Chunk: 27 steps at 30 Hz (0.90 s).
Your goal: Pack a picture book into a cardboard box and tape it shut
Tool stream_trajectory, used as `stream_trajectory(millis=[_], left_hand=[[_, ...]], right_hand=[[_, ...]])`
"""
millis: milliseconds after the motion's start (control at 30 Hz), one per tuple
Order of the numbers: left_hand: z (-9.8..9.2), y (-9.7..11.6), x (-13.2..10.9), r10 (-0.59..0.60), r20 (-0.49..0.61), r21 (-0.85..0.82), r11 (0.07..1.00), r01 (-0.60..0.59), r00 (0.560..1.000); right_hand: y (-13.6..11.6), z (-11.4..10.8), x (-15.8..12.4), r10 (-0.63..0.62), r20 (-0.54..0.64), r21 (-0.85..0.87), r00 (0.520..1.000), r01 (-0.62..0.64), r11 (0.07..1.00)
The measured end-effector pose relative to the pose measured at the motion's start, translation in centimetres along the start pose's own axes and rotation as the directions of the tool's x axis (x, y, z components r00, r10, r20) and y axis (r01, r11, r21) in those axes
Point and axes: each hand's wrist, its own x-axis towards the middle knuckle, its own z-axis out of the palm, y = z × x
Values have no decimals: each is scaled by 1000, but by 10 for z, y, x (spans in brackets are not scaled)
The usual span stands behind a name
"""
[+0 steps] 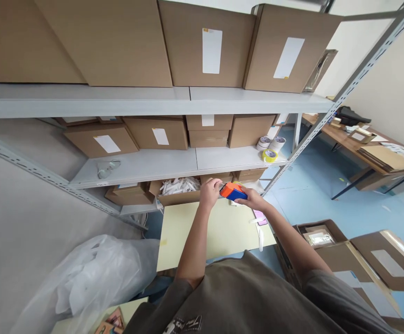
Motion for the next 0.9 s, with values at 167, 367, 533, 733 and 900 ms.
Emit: stream_trajectory(millis=[167, 367, 533, 733, 900], left_hand=[[-2, -6, -2, -7, -138, -24, 1000, 4, 990], [-10, -4, -6, 14, -170, -30, 999, -19, 985], [-12, -5, -8, 30, -185, -29, 999, -36, 982], [-11, -13, -5, -10, -137, -55, 998, 3, 991], [-14, -20, -1, -48, -95, -80, 996, 41, 994]], right_hand=[[-7, 0, 14, 6, -4, 23, 1000, -6, 1000], [-10, 0, 25, 14, 50, 82, 999, -18, 996], [-9, -2, 30, -28, 43, 76, 999, 25, 997], [1, -3, 35, -41, 36, -35, 999, 42, 999], [13, -1, 38, -49, 35, -83, 998, 52, 995]])
